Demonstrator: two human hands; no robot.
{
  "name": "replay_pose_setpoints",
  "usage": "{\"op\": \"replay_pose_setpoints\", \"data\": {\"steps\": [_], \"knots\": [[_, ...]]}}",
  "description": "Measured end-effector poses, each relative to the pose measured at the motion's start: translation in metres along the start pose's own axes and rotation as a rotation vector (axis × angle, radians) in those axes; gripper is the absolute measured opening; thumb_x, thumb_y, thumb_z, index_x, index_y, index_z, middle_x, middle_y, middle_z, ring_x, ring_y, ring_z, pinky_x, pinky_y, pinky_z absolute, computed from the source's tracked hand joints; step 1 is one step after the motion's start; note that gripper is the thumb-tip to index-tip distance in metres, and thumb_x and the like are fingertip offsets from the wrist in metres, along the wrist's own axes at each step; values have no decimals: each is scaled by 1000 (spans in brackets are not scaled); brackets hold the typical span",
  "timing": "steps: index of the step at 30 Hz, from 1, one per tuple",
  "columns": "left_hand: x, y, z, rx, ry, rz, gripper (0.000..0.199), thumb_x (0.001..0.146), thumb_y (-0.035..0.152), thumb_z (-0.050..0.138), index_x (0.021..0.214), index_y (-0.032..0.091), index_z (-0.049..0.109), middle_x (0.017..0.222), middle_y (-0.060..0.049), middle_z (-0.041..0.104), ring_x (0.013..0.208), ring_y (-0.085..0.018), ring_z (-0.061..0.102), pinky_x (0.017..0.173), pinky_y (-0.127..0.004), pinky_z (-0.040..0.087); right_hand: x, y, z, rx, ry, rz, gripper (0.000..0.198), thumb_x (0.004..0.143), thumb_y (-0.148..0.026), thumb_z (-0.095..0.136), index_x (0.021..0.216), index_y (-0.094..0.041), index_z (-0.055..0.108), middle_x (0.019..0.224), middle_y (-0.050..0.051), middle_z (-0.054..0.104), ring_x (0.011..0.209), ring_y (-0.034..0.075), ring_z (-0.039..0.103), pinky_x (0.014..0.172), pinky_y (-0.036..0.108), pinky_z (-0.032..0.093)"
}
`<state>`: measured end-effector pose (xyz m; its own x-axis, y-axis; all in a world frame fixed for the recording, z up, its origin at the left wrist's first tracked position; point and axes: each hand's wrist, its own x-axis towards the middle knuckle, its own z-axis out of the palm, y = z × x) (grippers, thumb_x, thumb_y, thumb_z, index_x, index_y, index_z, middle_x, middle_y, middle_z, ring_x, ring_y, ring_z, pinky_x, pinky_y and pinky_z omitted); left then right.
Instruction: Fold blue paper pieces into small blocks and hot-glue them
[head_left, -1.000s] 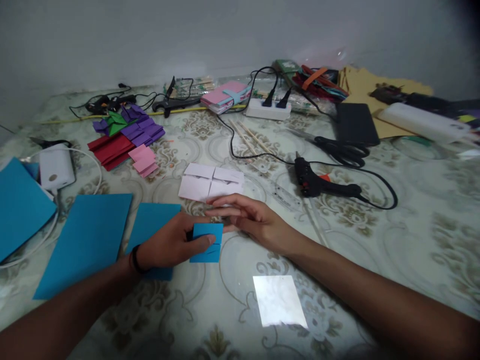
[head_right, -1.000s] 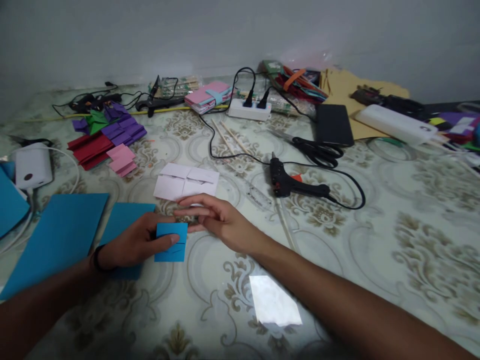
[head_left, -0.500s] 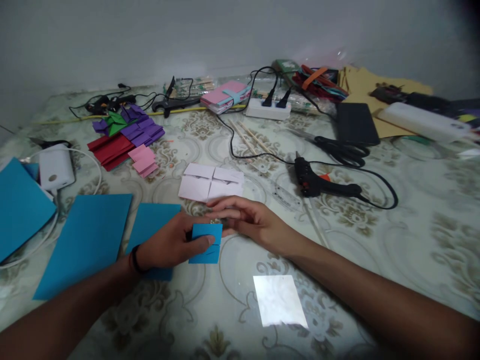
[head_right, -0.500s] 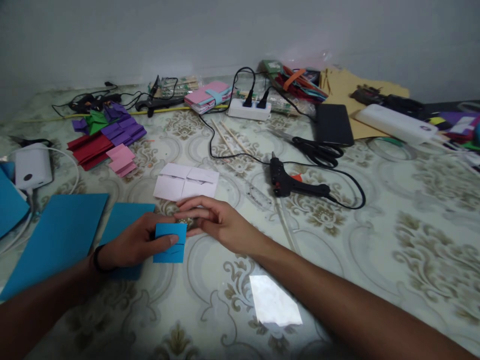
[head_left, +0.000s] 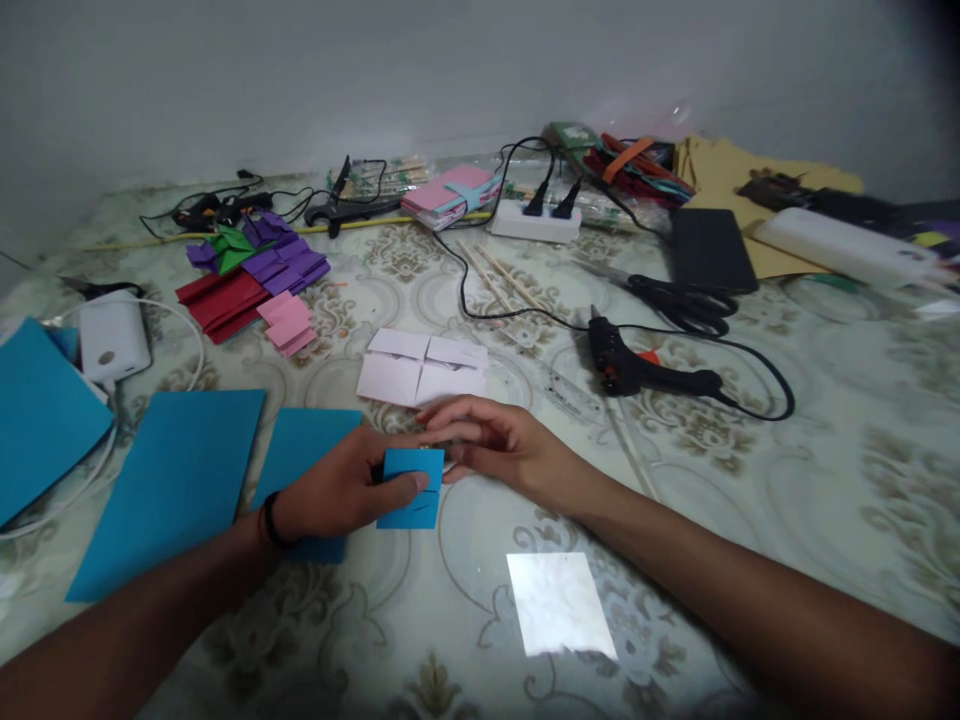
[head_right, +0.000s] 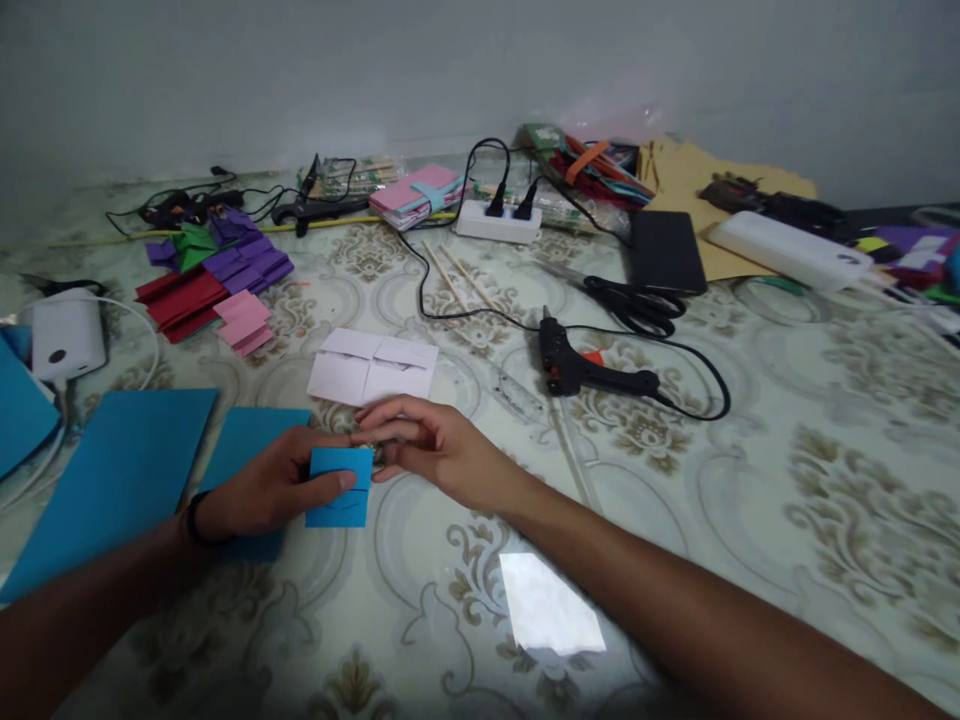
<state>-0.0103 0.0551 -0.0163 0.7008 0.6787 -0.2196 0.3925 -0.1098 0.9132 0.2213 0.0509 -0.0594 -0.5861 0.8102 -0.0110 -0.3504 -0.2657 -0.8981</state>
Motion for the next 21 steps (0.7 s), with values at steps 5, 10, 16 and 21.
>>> {"op": "replay_pose_setpoints", "data": {"steps": [5, 10, 16, 21], "knots": [[1, -3, 1, 22, 11, 20, 31, 98, 32, 55, 72, 17, 48, 65, 7, 34, 60, -9, 30, 56, -25, 25, 0, -1, 0, -30, -16, -16, 16, 93, -15, 70, 107, -20, 73, 131, 7, 65, 111, 16, 71, 88, 29, 64], [1, -1, 0, 28, 15, 16, 35, 98, 29, 53, 69, 19, 36, 64, 7, 32, 60, -9, 30, 57, -25, 25, 0, -4, -1, -62, -56, -24, 21, 96, -10, 60, 106, -20, 75, 133, 6, 63, 112, 16, 70, 94, 32, 62], [1, -2, 1, 19, 12, 25, 34, 98, 32, 54, 69, 19, 40, 64, 7, 33, 59, -9, 30, 56, -24, 26, 0, -1, -1, -69, -20, -39, 20, 94, -9, 64, 107, -20, 74, 129, 6, 65, 115, 16, 68, 93, 28, 60], [2, -5, 1, 36, 27, 29, 35, 96, 34, 55, 69, 19, 40, 63, 7, 32, 59, -9, 30, 55, -24, 25, 1, -1, 0, -99, -33, -69, 14, 96, -13, 67, 107, -20, 74, 128, 7, 65, 113, 14, 68, 95, 27, 57]]}}
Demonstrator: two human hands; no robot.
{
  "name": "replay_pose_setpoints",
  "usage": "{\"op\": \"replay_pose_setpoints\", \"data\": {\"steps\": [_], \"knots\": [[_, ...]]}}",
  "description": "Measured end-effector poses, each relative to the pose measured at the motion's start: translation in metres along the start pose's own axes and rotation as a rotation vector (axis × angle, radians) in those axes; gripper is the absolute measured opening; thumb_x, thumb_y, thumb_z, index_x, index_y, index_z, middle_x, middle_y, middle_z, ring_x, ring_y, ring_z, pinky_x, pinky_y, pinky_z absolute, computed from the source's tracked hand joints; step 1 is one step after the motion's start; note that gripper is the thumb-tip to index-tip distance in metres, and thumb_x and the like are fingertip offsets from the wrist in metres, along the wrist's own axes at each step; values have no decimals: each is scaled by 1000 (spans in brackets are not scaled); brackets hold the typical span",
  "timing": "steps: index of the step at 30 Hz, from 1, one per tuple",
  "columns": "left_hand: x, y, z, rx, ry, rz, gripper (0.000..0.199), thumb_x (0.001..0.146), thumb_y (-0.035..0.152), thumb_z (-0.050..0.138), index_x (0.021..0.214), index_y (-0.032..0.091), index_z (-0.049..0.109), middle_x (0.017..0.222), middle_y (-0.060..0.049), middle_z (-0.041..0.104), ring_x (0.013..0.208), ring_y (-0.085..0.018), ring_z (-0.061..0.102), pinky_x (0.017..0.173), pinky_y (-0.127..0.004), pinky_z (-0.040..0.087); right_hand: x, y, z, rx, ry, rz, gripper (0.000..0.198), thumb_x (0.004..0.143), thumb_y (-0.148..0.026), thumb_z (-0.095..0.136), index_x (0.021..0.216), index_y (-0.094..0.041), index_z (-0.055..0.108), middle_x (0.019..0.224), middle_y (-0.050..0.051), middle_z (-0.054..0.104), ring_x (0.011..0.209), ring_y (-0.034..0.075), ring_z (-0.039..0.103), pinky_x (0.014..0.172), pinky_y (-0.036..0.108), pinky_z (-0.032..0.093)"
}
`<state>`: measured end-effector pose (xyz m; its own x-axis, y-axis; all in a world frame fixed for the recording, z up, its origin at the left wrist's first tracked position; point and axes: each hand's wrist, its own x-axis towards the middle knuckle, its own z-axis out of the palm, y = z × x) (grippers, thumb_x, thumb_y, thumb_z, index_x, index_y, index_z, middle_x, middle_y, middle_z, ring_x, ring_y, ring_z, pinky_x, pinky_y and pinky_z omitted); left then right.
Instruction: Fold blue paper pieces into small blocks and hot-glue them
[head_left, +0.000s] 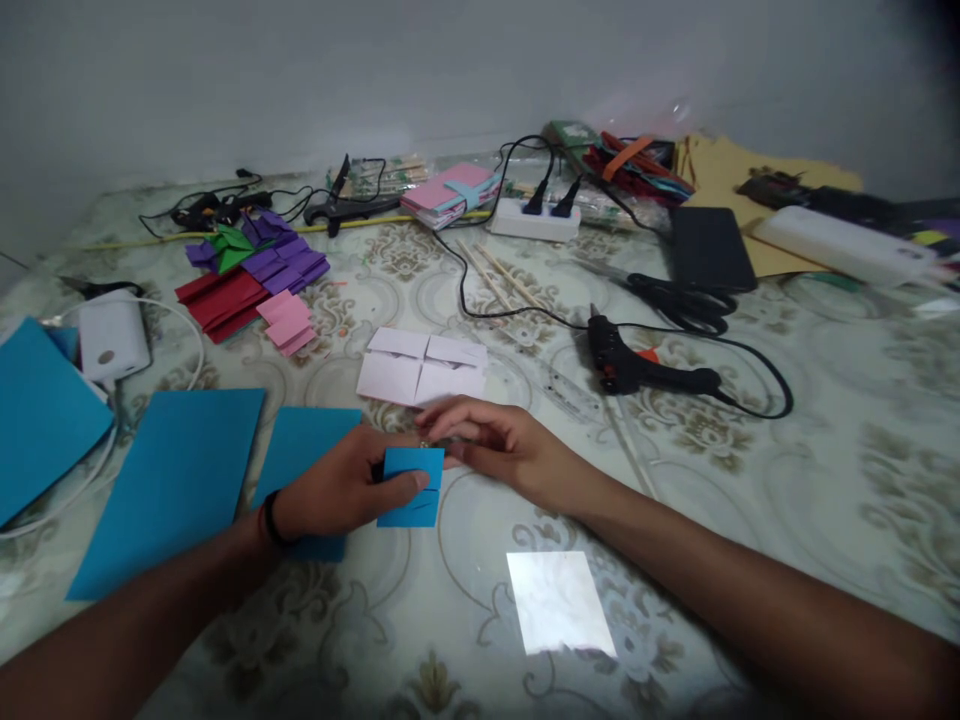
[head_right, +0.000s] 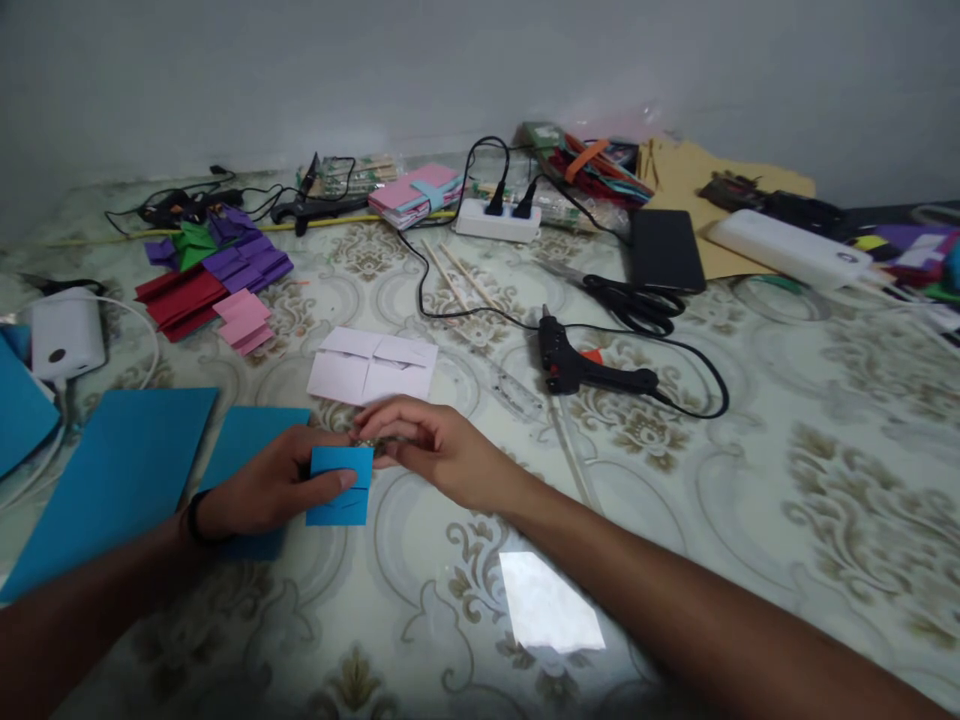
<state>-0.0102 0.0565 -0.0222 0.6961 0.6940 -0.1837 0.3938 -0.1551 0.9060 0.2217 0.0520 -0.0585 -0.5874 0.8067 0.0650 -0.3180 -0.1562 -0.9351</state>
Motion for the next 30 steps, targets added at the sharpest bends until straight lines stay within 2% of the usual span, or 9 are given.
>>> {"op": "replay_pose_setpoints", "data": {"steps": [4, 11, 18, 26, 30], "knots": [[0, 5, -1, -5, -8, -10, 33, 97, 31, 53, 70, 19, 39, 65, 7, 33, 60, -9, 29, 56, -24, 25, 0, -1, -1, 0, -41, -20, 17, 100, -16, 63, 112, -21, 73, 131, 7, 62, 116, 15, 66, 97, 28, 57], [-1, 4, 0, -5, 0, -18, 35, 95, 33, 55, 68, 19, 38, 63, 7, 33, 58, -9, 30, 55, -24, 26, 0, -1, 1, 17, -46, -10, 23, 99, -8, 57, 108, -20, 73, 129, 6, 63, 110, 14, 68, 95, 29, 59], [0, 5, 0, 11, 0, -16, 35, 96, 31, 54, 67, 19, 38, 64, 7, 33, 59, -9, 32, 56, -24, 26, -1, -2, -1, -3, -57, -13, 32, 96, -2, 52, 111, -21, 73, 133, 6, 61, 117, 15, 67, 98, 31, 60], [-1, 4, -1, -19, -12, -15, 32, 97, 31, 54, 70, 18, 42, 66, 7, 34, 60, -9, 30, 56, -24, 26, 1, 1, 1, 2, -6, -31, 20, 97, -7, 61, 107, -20, 73, 128, 6, 64, 112, 13, 68, 92, 25, 59], [-1, 5, -1, -19, -21, 3, 33, 97, 28, 53, 69, 19, 39, 65, 7, 34, 60, -9, 31, 57, -25, 27, 0, 0, 1, -9, -33, -44, 23, 99, -7, 57, 107, -20, 74, 133, 6, 60, 116, 14, 68, 95, 26, 59]]}}
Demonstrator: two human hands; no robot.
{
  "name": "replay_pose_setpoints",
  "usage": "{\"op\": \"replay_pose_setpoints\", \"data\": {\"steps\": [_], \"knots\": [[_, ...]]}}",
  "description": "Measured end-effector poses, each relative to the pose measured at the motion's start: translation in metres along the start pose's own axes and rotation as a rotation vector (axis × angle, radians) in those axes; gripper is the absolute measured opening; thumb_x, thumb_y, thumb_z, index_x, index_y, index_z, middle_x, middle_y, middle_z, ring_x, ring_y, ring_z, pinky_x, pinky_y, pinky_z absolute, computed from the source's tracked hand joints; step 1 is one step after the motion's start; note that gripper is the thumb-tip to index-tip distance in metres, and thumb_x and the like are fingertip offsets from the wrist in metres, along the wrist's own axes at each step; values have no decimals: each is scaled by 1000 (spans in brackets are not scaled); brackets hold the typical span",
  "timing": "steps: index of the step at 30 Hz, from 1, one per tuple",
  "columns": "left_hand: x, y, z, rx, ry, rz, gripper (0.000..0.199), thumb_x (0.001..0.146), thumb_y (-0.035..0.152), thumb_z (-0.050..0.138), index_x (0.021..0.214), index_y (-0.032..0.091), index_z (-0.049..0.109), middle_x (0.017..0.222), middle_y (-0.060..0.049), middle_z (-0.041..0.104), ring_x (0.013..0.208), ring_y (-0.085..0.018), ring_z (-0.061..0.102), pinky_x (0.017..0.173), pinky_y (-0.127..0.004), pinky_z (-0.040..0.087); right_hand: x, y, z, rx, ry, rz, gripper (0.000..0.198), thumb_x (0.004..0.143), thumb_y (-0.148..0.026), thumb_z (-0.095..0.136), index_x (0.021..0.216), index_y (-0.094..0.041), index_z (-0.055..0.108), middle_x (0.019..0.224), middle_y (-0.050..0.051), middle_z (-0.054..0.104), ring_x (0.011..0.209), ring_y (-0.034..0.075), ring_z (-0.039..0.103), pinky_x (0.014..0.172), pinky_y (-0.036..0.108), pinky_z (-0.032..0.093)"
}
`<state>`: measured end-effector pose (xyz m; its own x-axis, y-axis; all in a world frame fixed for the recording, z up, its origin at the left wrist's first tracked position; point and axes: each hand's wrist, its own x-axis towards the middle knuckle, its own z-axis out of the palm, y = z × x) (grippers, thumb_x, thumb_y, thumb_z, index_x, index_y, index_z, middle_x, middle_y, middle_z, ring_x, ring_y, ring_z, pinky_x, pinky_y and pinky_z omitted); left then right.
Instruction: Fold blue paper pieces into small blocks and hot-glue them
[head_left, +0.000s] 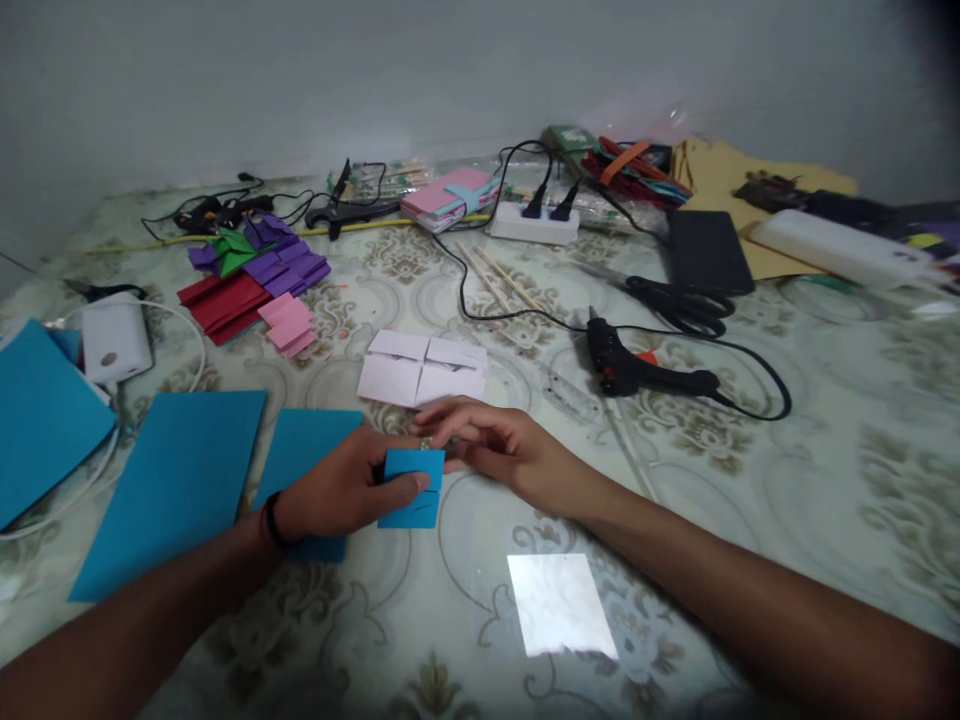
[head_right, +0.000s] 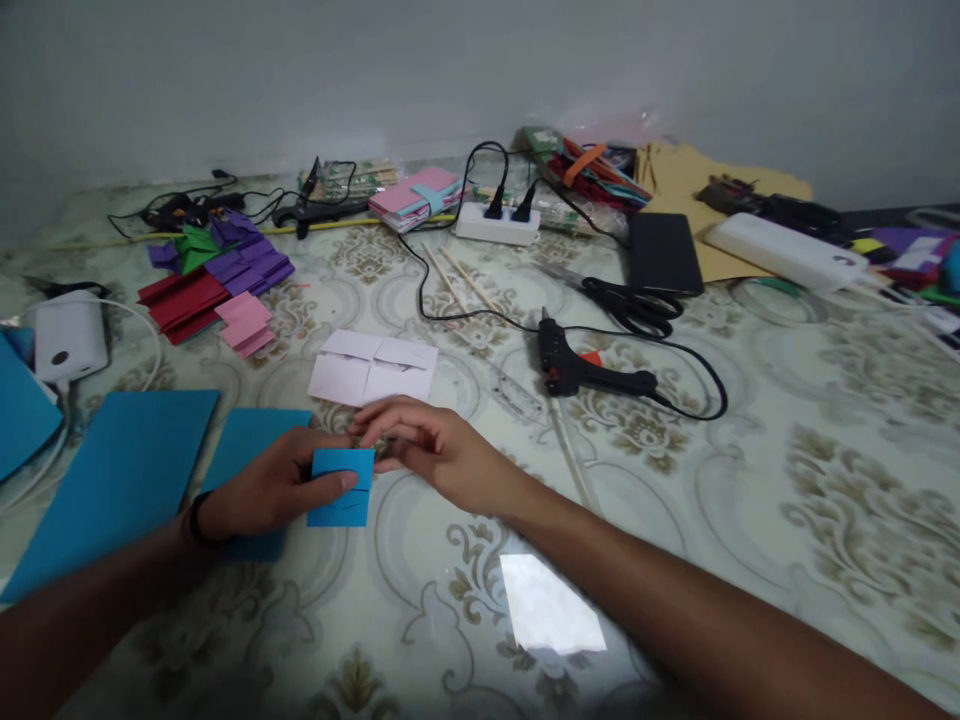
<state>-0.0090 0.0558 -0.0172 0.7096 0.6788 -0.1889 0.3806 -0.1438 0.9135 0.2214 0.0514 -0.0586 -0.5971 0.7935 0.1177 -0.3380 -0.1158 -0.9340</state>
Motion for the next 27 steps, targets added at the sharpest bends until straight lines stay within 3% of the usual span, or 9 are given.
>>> {"op": "replay_pose_setpoints", "data": {"steps": [5, 11, 18, 22, 27], "knots": [[0, -1, 0, 8, 15, -13, 33, 96, 30, 55, 69, 19, 38, 64, 7, 33, 59, -9, 30, 56, -25, 25, -2, -1, -1, 13, -7, 17, 26, 98, -4, 53, 107, -20, 72, 138, 7, 57, 128, 17, 63, 97, 29, 60], [0, -1, 1, -4, 8, -11, 33, 97, 30, 54, 70, 19, 40, 64, 7, 34, 59, -9, 30, 56, -24, 26, -1, 1, -1, 41, -5, 20, 33, 93, 1, 50, 111, -20, 68, 138, 6, 59, 125, 16, 64, 97, 31, 60], [0, -1, 1, 18, 6, -26, 31, 96, 34, 54, 71, 18, 46, 65, 6, 34, 60, -10, 29, 55, -25, 25, 0, 0, 0, -24, 54, 14, 19, 96, -10, 62, 110, -22, 68, 133, 7, 63, 122, 16, 65, 97, 29, 57], [0, 0, 1, 13, 8, -35, 28, 97, 33, 54, 74, 18, 49, 66, 6, 35, 60, -9, 29, 55, -24, 25, 0, -1, 0, -80, 23, -2, 17, 100, -14, 60, 112, -21, 69, 137, 8, 61, 127, 18, 63, 99, 32, 56], [0, 0, 0, 19, 6, -14, 33, 97, 32, 54, 70, 19, 40, 65, 7, 33, 59, -9, 29, 55, -24, 25, -1, -3, -1, -111, 2, -9, 23, 100, -10, 55, 112, -21, 71, 140, 8, 59, 133, 19, 59, 103, 35, 55]]}}
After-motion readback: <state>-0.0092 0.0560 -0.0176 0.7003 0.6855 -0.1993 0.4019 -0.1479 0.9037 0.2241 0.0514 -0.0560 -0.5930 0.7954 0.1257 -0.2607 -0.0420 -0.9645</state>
